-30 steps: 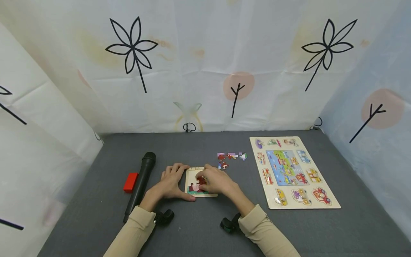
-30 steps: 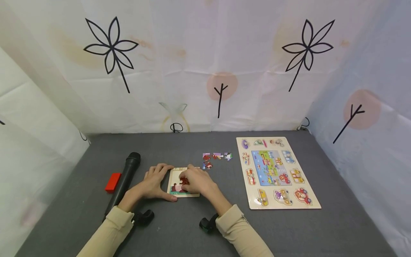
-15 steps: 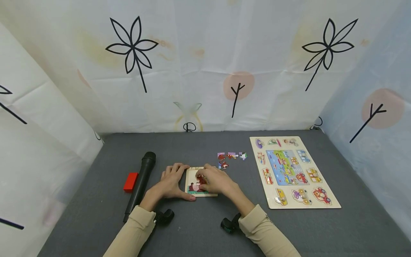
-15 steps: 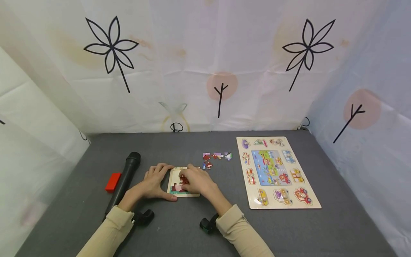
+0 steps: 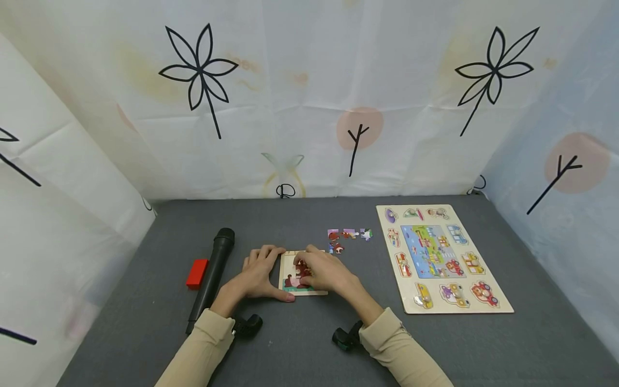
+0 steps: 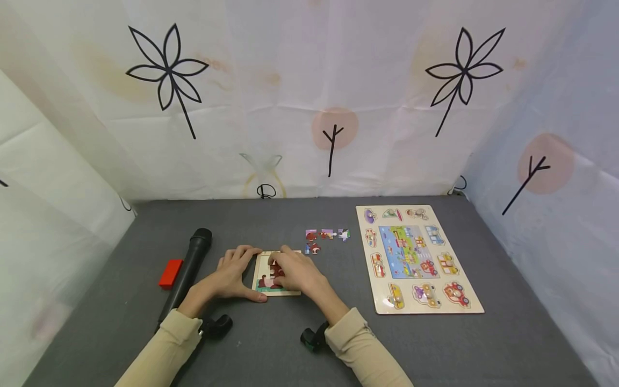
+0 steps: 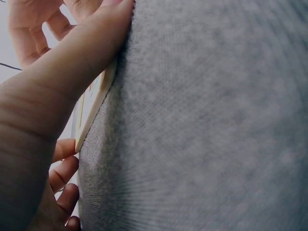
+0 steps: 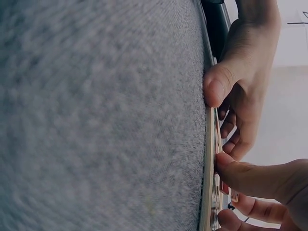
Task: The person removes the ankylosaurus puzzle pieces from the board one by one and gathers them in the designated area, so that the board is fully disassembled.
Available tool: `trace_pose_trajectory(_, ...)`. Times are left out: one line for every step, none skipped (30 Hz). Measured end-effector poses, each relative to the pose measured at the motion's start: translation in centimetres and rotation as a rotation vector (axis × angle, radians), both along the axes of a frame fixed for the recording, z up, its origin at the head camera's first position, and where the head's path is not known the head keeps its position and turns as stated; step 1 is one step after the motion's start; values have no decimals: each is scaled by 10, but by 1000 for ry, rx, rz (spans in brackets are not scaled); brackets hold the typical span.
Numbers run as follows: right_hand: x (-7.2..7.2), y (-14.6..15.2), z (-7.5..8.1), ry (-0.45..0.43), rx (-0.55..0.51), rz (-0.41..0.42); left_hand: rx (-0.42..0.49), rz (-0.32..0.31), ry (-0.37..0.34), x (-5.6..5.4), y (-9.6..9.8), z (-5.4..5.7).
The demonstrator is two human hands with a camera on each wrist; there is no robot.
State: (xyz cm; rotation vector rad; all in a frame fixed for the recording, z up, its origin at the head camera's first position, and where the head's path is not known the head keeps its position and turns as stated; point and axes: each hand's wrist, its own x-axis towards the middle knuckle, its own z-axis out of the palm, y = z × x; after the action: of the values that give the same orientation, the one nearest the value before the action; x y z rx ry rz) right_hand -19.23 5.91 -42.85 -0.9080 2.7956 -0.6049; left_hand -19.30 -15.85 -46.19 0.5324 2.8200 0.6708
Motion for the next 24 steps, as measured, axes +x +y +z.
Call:
trace_pose_trajectory(0,0,0,-1,-5,2,1,0,-1,0,0,0)
trace_pose_trajectory(-1,0,0,-4,-9,4,1,0,-2,0,0,0)
trace_pose_trajectory(-1,0,0,-9,-13,8,1,1,-3,0,0,0)
trace_pose_trajectory(-1,0,0,-12,-14,11,2,1,-4,0,0,-1)
trace_pose_trajectory(-1,0,0,-17,-15,15,2,2,-5,-1,0,-1)
trace_pose_trajectory(-1,0,0,-24,-14,16,3,2,-6,-1,0,-1)
trace_pose_trajectory(-1,0,0,-31,-12,18,3,2,-7,-1,0,-2)
trace_pose_trajectory(-1,1,1,-39,-9,18,2,2,-7,-1,0,-2)
trace_pose_trajectory(-1,1,1,-49,-9,17,2,2,-7,-1,0,-2)
trace_pose_trajectory(-1,1,1,-60,-11,16,2,2,-7,-1,0,-2)
trace_pose_trajectory(-1,1,2,-72,-14,14,2,1,-7,-1,0,-2)
trace_pose_trajectory(-1,2,3,-82,-17,13,3,1,-7,-1,0,-2)
trace_pose_trajectory(-1,2,3,-90,-21,12,2,1,-7,-1,0,-2)
trace_pose_trajectory(-1,2,3,-98,-28,13,2,1,-8,-1,0,-2)
trace_pose_trajectory(-1,3,4,-105,-34,12,1,1,-9,-1,0,-2)
trace_pose_trajectory(0,3,4,-108,-37,12,-1,1,-10,-1,0,-2)
trace_pose_trajectory(0,3,4,-109,-39,12,-2,1,-10,-1,0,-2)
trace_pose_trajectory(0,3,4,-108,-40,12,-3,0,-10,-2,0,-2)
trace_pose_trajectory(0,4,4,-108,-42,12,-4,0,-10,-2,0,-2)
trace_pose_trajectory(0,4,4,-107,-42,11,-4,0,-10,-2,0,-2)
trace_pose_trajectory(0,4,4,-104,-41,9,-4,-1,-10,-2,0,-2)
trace_pose_trajectory(0,4,4,-101,-40,8,-4,-1,-9,-2,0,-2)
trace_pose_trajectory(0,4,4,-97,-40,7,-4,-2,-7,-2,0,-2)
trace_pose_trajectory(1,4,4,-94,-40,7,-5,-2,-7,-2,0,-2)
